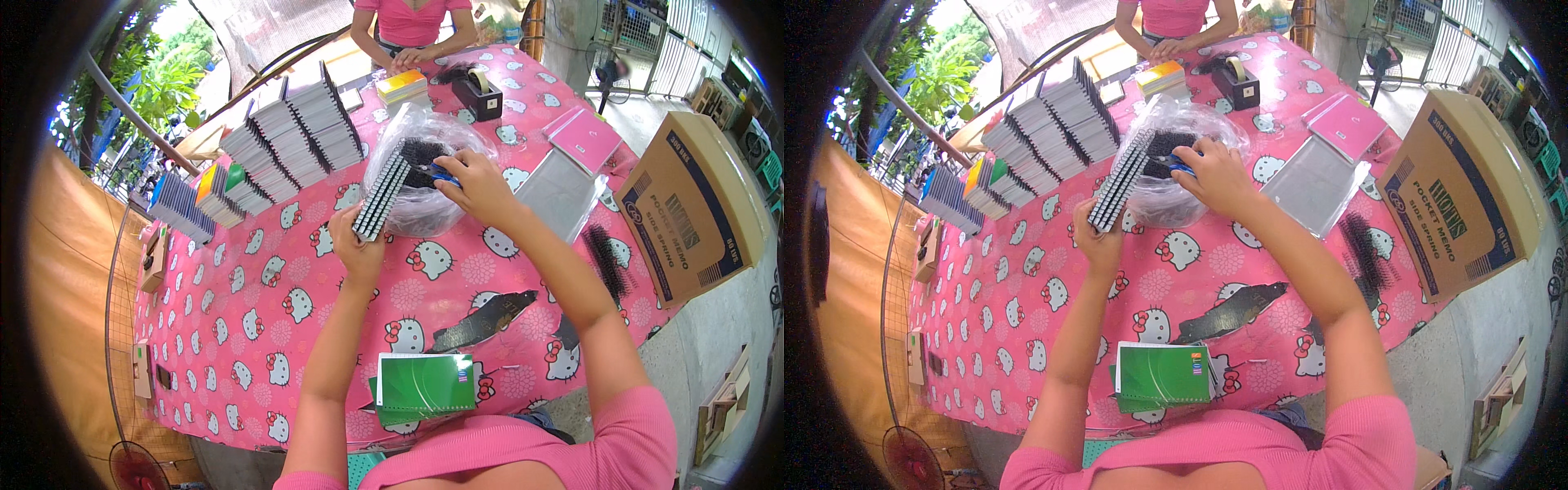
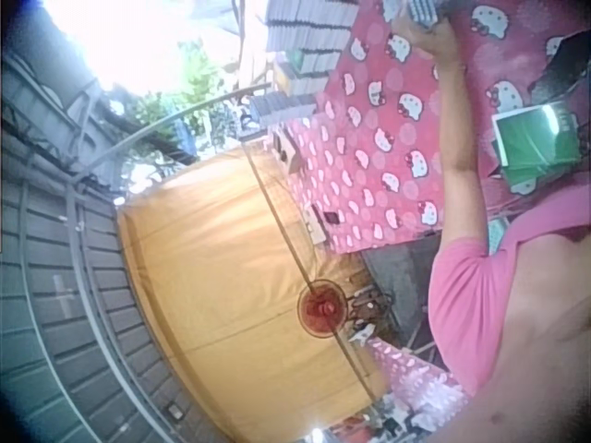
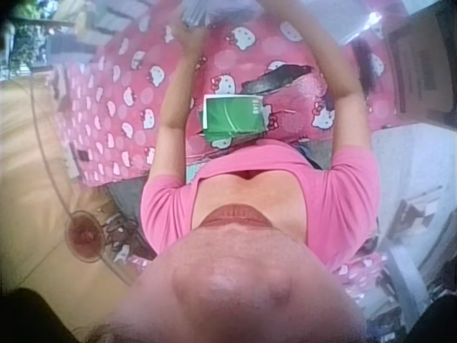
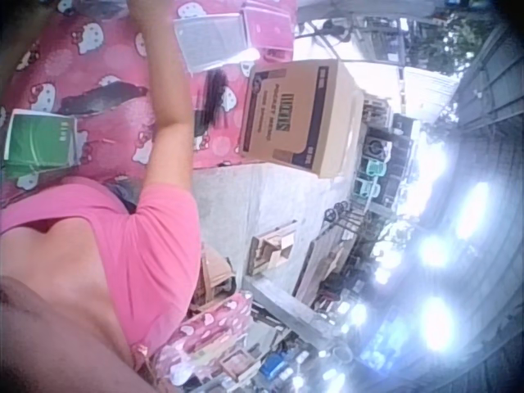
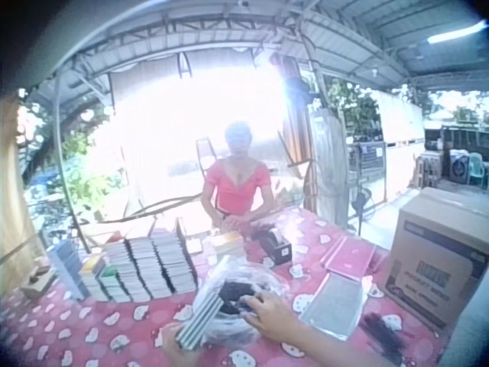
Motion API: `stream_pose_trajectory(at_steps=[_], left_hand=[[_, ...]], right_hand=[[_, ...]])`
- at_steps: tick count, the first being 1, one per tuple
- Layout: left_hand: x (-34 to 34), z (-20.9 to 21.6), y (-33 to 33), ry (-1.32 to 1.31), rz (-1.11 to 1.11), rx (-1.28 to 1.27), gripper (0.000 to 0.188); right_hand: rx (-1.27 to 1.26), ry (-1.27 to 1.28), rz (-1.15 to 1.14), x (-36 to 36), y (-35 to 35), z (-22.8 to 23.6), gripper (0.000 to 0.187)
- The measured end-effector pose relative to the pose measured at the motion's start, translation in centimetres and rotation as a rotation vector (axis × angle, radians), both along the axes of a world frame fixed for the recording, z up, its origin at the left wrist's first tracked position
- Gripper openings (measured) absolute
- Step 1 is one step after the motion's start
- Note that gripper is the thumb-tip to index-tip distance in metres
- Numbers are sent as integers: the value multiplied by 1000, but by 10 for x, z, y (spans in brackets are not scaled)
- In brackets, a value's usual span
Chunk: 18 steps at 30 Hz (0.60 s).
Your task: The person inserts spiral wire bindings into green notebooks using pliers to secure the ends. The person repeatedly picks up notebooks, aligns the binding, and crimps the wire with pliers, stacking finished units on the table.
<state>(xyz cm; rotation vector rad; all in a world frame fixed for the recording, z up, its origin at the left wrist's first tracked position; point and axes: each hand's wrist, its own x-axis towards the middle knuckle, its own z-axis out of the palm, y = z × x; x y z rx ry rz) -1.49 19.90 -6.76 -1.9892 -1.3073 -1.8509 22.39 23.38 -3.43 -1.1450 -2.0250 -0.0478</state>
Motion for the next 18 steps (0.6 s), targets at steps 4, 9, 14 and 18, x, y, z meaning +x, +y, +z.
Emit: stream_pose_trajectory(at_steps=[4,9,14,18], left_hand=[[2,3,1,13,-10,30,47],[0,-2,4,20,-9,-4,45],[0,-9,13,104,5,4,42],[0,-13,14,79,18,-44,43]], right_hand=[[-13,-68,-1,3,5,4,39],[-105,-99,-37,4,9,9,48],[-457,-303,-134,5,22,19,61],[-368,-258,-156,5,27,10,62]])
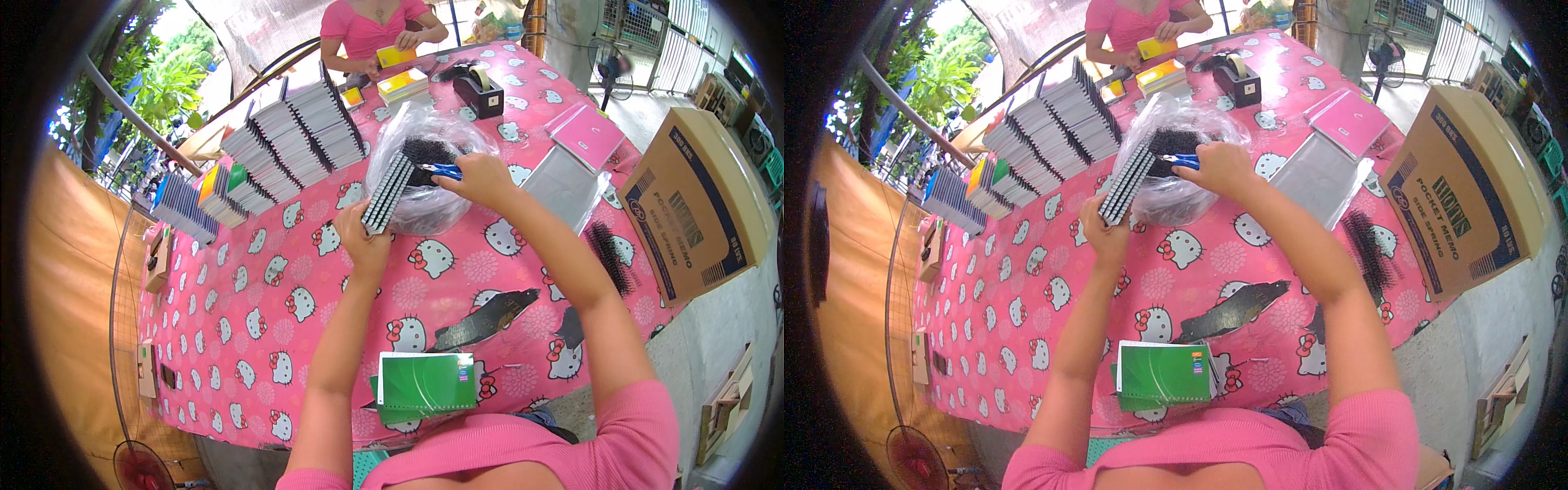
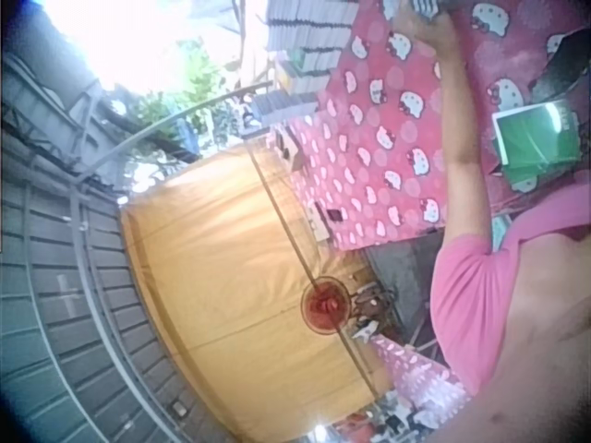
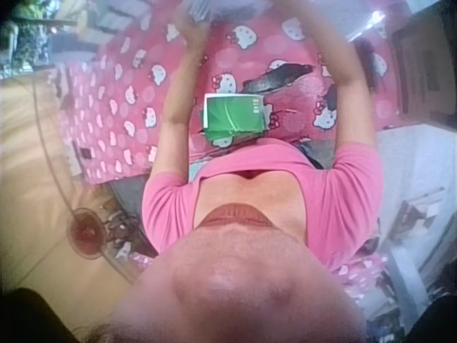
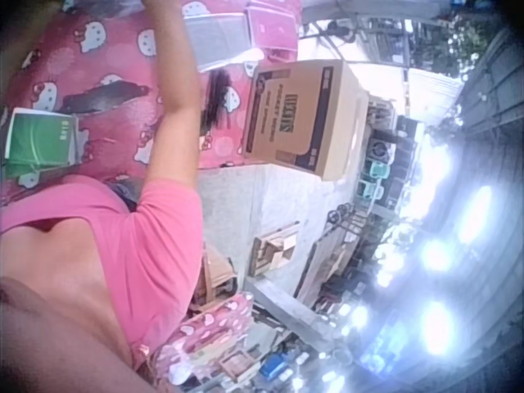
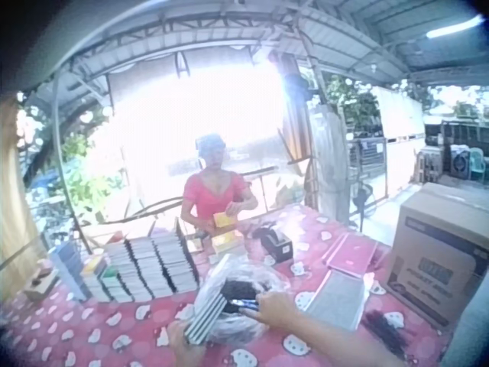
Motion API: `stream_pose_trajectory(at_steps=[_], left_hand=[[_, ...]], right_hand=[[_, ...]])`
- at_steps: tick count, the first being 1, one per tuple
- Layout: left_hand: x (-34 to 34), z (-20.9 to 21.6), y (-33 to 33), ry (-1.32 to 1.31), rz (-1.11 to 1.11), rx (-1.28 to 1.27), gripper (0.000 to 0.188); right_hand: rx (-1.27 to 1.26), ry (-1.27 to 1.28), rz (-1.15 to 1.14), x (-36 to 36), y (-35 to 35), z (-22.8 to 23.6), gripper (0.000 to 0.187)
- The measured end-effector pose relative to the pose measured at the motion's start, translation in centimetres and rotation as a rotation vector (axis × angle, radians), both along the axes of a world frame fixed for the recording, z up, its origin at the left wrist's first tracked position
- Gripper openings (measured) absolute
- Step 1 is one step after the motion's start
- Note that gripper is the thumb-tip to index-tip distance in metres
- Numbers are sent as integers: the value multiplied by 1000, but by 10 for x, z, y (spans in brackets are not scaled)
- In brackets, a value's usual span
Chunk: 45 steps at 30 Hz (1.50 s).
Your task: The person inserts spiral wire bindings into green notebooks using pliers to secure the ends. The person repeatedly picks up notebooks, aligns the binding, and crimps the wire with pliers, stacking finished units on the table.
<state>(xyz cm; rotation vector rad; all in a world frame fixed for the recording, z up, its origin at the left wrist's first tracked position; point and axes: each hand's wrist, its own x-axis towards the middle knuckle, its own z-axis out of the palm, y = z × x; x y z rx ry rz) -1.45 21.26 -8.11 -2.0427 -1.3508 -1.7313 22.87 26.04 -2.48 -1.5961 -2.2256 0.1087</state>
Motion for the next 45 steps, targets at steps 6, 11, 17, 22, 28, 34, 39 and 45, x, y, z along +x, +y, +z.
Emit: stream_pose_trajectory(at_steps=[6,11,17,22,28,34,39,45], left_hand=[[-1,1,1,-39,9,-23,45],[3,7,-1,2,-2,30,44],[5,10,-3,12,-18,40,44],[3,6,-2,30,-4,40,45],[3,2,0,27,6,25,48],[2,5,-4,71,6,28,43],[5,7,-4,71,1,79,38],[6,9,-8,104,18,54,36]], right_hand=[[251,103,5,3,2,-9,61],[293,40,12,-1,1,-4,60],[311,75,30,0,0,0,56],[-33,-12,-8,1,1,11,62],[180,103,-47,7,1,1,63],[298,12,-2,1,0,1,59],[173,5,-4,-1,-2,8,60],[-59,-6,-41,-1,-3,15,65]])
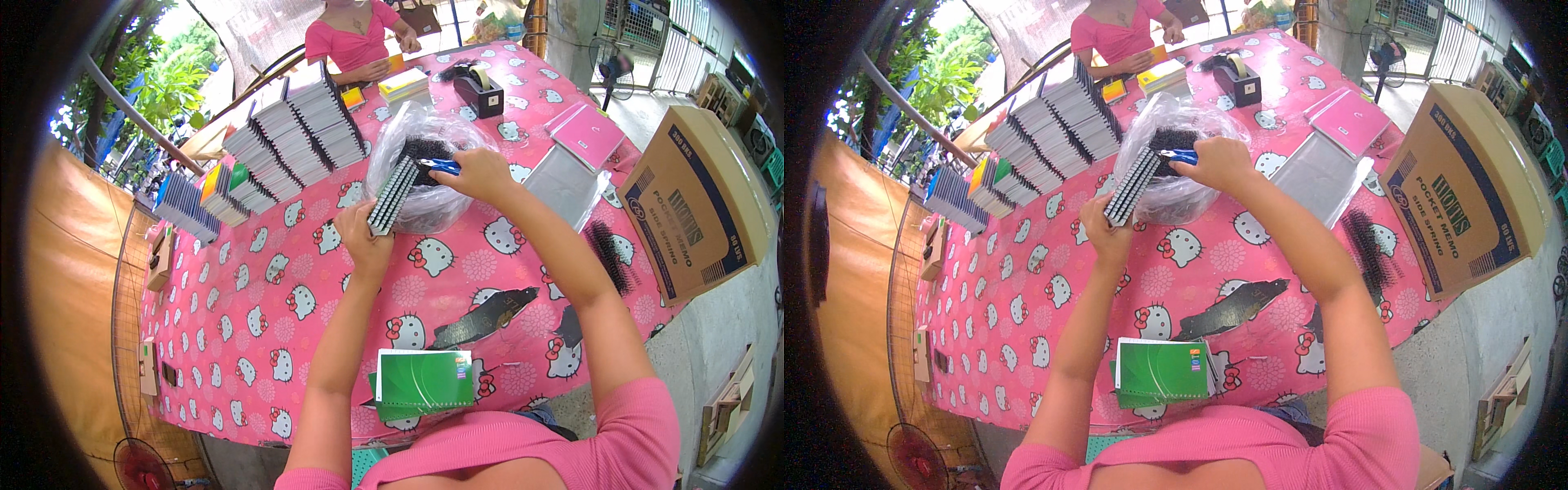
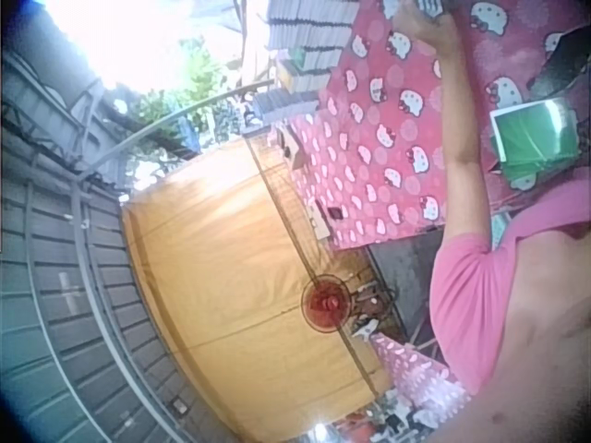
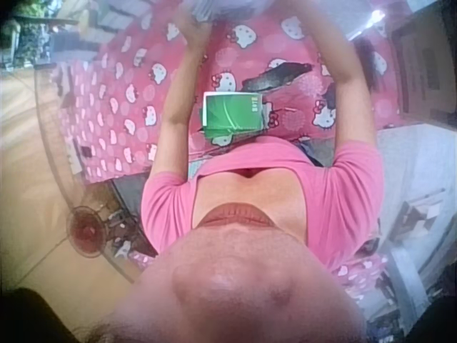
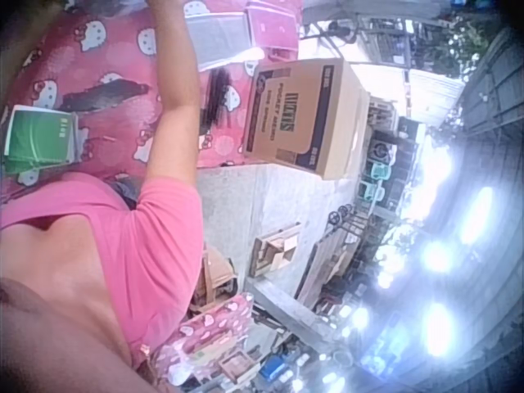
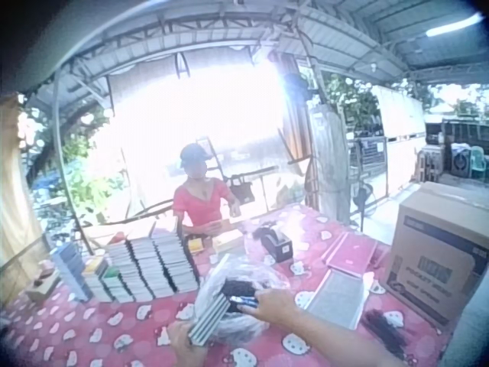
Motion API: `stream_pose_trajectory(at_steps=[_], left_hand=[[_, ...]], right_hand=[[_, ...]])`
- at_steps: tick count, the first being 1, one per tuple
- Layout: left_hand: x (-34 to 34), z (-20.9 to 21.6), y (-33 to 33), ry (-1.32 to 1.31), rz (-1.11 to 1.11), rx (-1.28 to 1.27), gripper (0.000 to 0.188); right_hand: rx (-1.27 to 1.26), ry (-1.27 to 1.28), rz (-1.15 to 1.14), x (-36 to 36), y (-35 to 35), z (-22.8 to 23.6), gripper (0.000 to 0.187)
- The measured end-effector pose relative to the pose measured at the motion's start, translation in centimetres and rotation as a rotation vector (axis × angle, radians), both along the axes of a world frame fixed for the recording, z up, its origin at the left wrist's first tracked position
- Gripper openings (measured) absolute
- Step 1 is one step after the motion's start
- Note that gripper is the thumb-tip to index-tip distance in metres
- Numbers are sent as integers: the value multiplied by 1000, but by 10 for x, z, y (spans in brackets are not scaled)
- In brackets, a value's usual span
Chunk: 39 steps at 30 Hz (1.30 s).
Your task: The person inserts spiral wire bindings into green notebooks using pliers to secure the ends. The person repeatedly picks up notebooks, aligns the binding, and crimps the wire with pliers, stacking finished units on the table.
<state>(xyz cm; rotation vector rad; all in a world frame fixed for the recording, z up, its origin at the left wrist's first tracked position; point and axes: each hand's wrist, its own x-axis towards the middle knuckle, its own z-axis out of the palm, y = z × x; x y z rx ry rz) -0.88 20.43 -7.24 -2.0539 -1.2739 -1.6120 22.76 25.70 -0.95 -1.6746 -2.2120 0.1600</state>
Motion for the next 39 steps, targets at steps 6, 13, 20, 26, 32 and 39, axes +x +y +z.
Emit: stream_pose_trajectory(at_steps=[6,13,20,26,32,39], left_hand=[[3,2,0,-21,4,17,36],[1,4,-2,-4,-14,30,37],[-3,0,-2,21,-6,26,39],[-8,7,-7,112,4,37,37],[-11,12,-9,177,32,74,34],[-13,18,-14,187,9,89,32]], right_hand=[[331,77,20,1,5,-13,62],[238,33,16,-3,4,-4,62],[-7,-20,0,0,-2,6,59],[228,133,132,3,-11,12,47],[436,71,146,5,-12,18,43],[485,49,160,3,-17,26,43]])
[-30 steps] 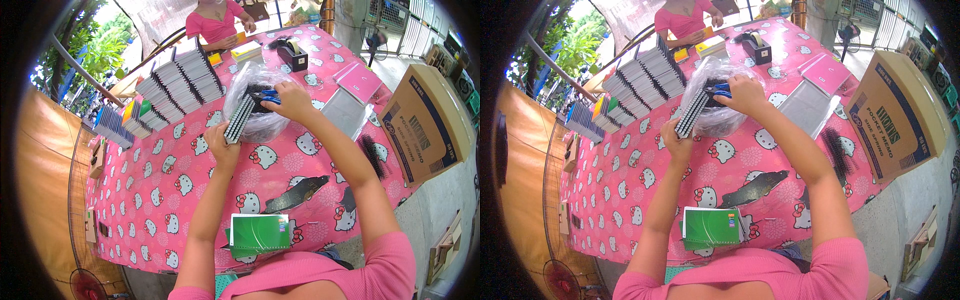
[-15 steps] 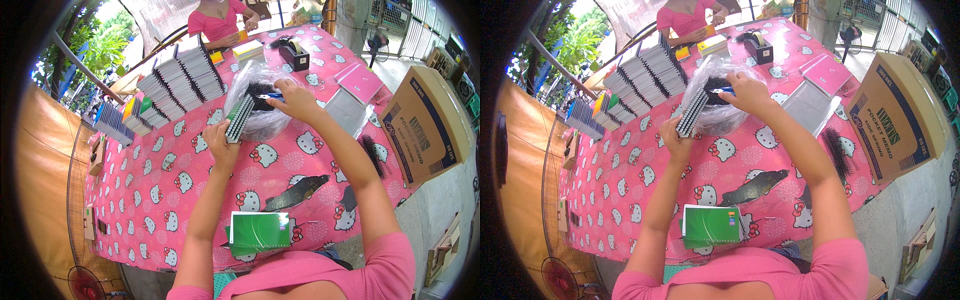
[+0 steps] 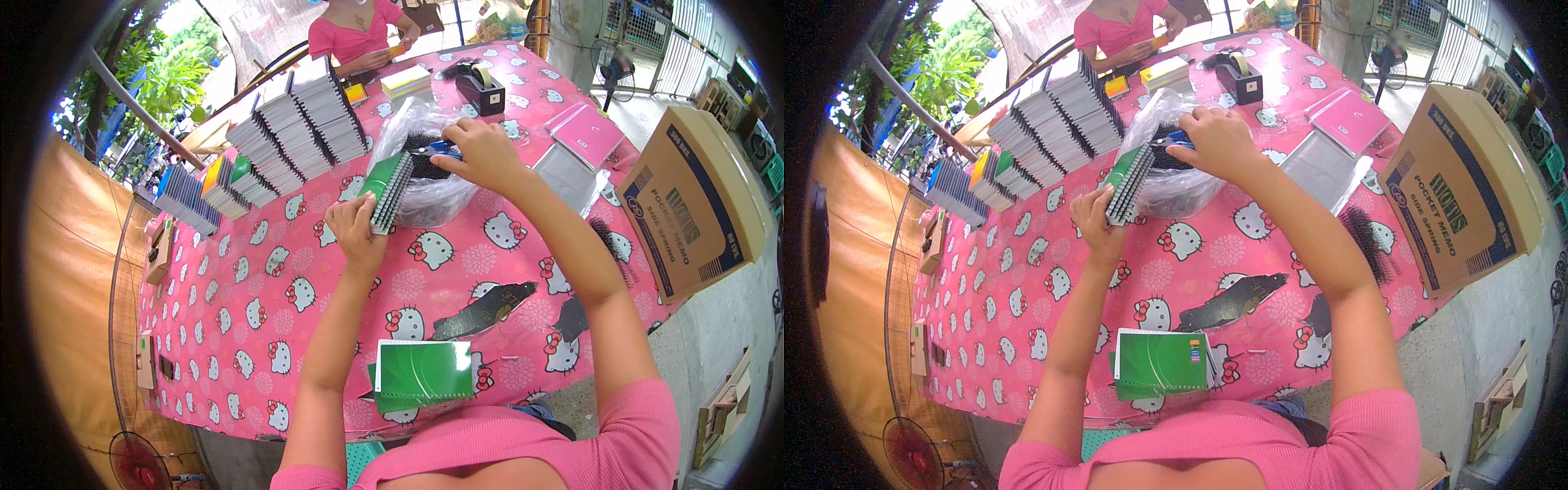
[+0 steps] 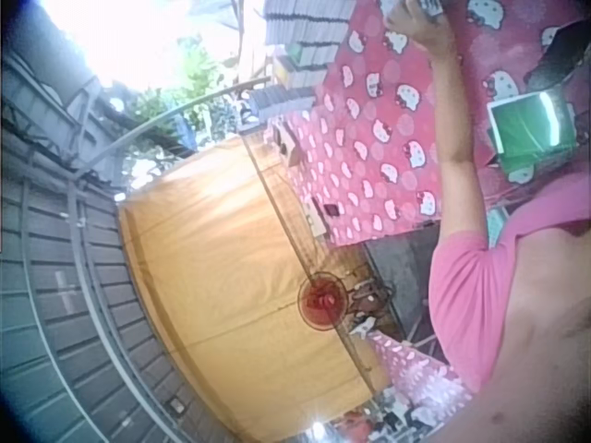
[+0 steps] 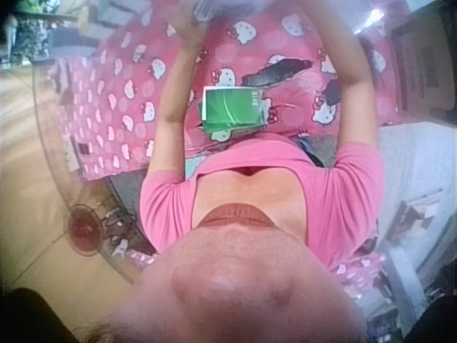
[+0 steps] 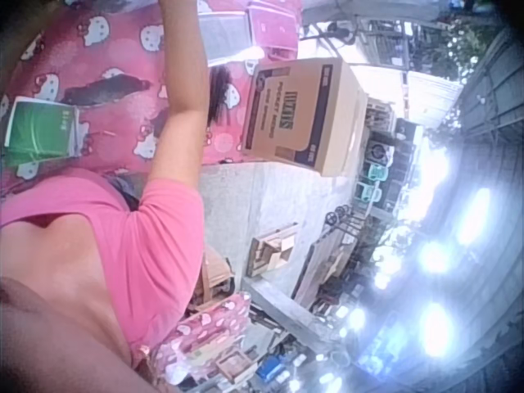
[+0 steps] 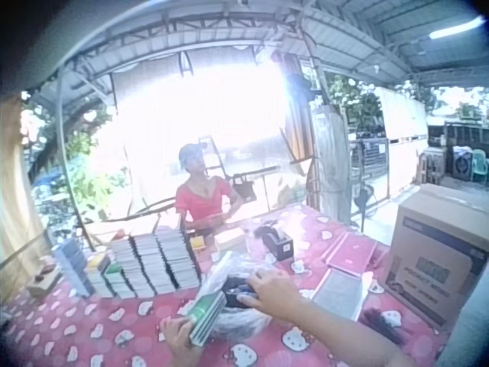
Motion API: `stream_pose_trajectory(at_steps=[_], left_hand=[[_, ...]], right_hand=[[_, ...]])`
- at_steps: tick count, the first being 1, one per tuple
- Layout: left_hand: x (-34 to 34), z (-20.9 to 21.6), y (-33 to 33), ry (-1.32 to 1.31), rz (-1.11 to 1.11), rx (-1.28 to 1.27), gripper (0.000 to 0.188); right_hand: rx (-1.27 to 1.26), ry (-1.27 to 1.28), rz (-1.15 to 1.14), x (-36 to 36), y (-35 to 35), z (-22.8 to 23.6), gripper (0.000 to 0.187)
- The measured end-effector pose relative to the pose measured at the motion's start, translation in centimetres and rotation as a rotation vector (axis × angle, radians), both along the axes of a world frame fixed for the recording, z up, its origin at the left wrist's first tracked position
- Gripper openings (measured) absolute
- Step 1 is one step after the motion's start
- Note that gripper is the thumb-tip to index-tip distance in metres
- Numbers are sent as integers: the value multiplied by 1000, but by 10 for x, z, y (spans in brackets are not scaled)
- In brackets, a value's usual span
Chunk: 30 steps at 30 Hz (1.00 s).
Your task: The person inserts spiral wire bindings into green notebooks using pliers to secure the ends. The person repeatedly picks up notebooks, aligns the binding, and crimps the wire with pliers, stacking finished units on the table.
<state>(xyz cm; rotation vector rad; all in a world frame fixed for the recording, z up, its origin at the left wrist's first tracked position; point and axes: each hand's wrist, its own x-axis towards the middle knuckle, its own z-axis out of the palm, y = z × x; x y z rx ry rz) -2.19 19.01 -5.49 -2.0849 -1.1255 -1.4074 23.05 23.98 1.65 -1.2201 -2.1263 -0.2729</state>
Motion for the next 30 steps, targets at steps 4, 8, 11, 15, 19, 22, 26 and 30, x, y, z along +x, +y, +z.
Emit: stream_pose_trajectory(at_steps=[4,8,11,15,19,22,26,30], left_hand=[[1,6,-4,23,-3,15,32],[-1,4,-4,82,-19,1,34],[-3,-1,-9,141,-5,-11,36],[-2,2,-8,156,-8,5,36],[-7,-2,-7,48,1,9,33],[-8,-7,-5,-2,14,34,32],[-7,-7,-9,-5,17,22,31],[-8,-7,-10,5,-4,25,32]], right_hand=[[-137,52,37,-1,0,5,44],[-470,74,120,4,14,9,46],[-1270,679,156,3,10,14,47],[-1506,892,212,4,12,7,47],[-764,277,109,-7,0,-3,45],[-337,157,46,-1,-3,-15,43],[-122,21,28,-5,-8,-14,43],[-107,-12,29,-8,-8,-12,40]])
